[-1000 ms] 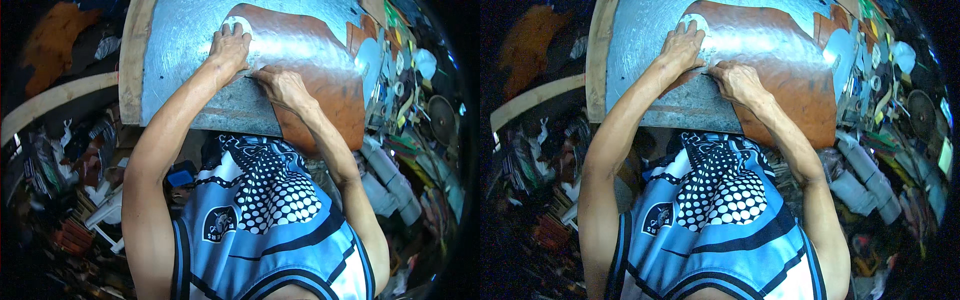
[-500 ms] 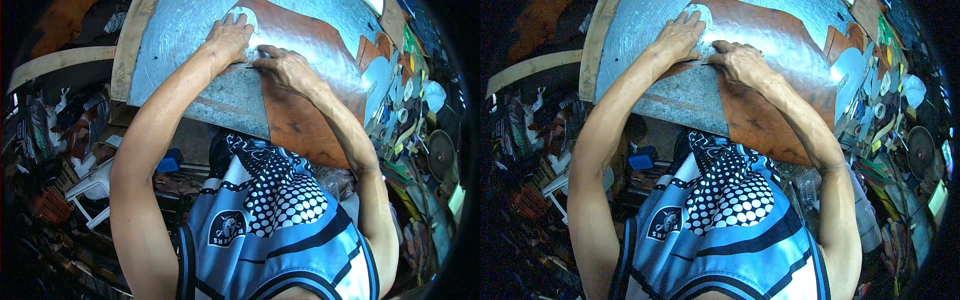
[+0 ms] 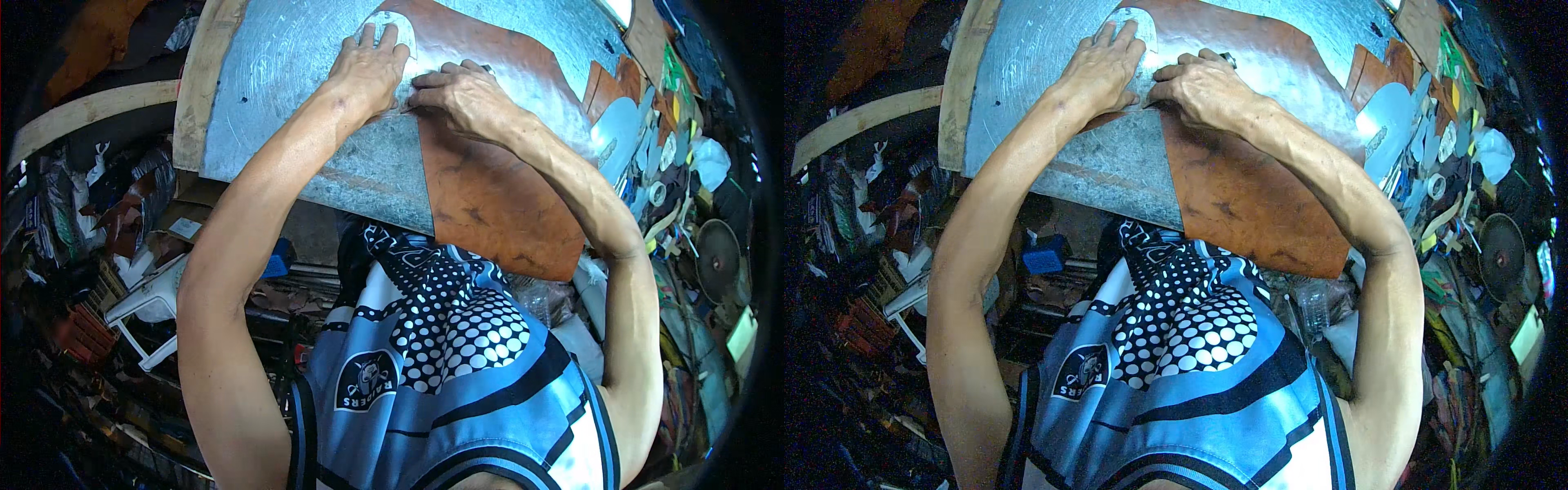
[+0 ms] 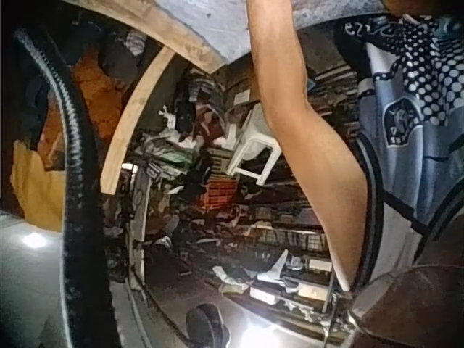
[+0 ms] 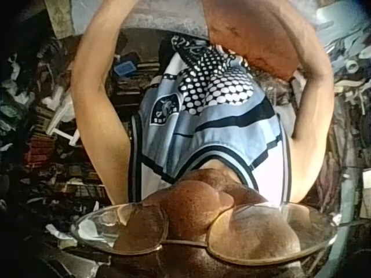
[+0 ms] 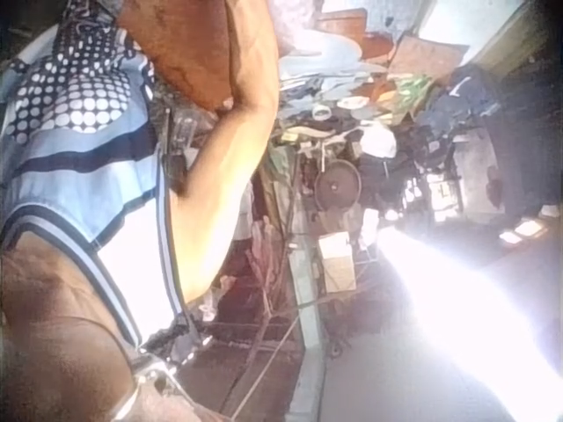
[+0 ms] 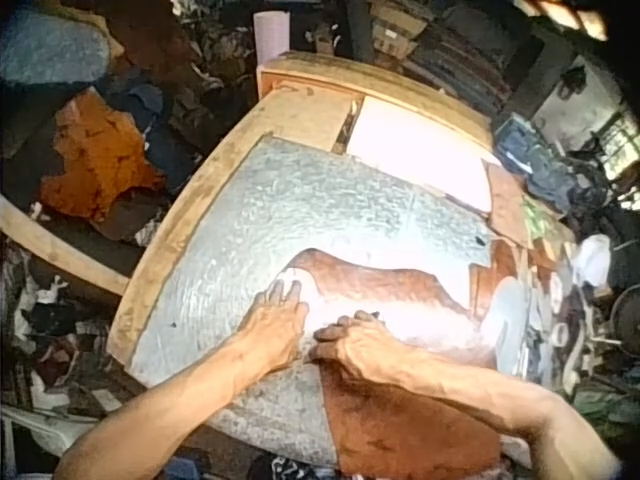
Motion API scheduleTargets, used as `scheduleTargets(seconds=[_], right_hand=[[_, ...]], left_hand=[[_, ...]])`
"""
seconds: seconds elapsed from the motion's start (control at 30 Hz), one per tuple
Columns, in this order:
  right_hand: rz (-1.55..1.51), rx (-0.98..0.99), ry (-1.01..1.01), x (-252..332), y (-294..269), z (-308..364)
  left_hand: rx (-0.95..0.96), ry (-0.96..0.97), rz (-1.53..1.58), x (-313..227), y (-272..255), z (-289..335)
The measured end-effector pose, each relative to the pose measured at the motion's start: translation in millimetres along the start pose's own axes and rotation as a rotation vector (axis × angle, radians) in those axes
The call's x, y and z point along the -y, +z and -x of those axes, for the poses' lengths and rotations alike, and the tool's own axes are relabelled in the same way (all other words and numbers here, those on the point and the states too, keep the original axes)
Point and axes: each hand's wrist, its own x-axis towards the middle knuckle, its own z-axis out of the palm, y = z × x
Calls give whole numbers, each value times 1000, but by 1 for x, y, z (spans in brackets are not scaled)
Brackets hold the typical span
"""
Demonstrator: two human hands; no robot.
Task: Cutting out leather shapes using a metal template and a knife.
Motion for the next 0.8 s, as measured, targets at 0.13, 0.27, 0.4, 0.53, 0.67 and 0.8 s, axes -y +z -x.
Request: scheduleTargets(seconds=[0.13,0.27,0.4,0.53,0.67,0.8], right_hand=[[1,89,-9,-4,-8,-10],[28,84,-79,-15,-11,-17],[10,85,-153,-18,-20,-25],[-82,92,-128,-25,-26,-25],[-456,-90,197,-25,-32,16],[-1180,-522,834,26,12,56]], left_hand=[[2,-6,1,0,-1,1],[40,2,18,-1,-7,-1],[38,0,53,2,-12,2],[6,35,141,14,-3,12],[-345,2,219,11,17,33],[-395,-160,415,4,27,41]])
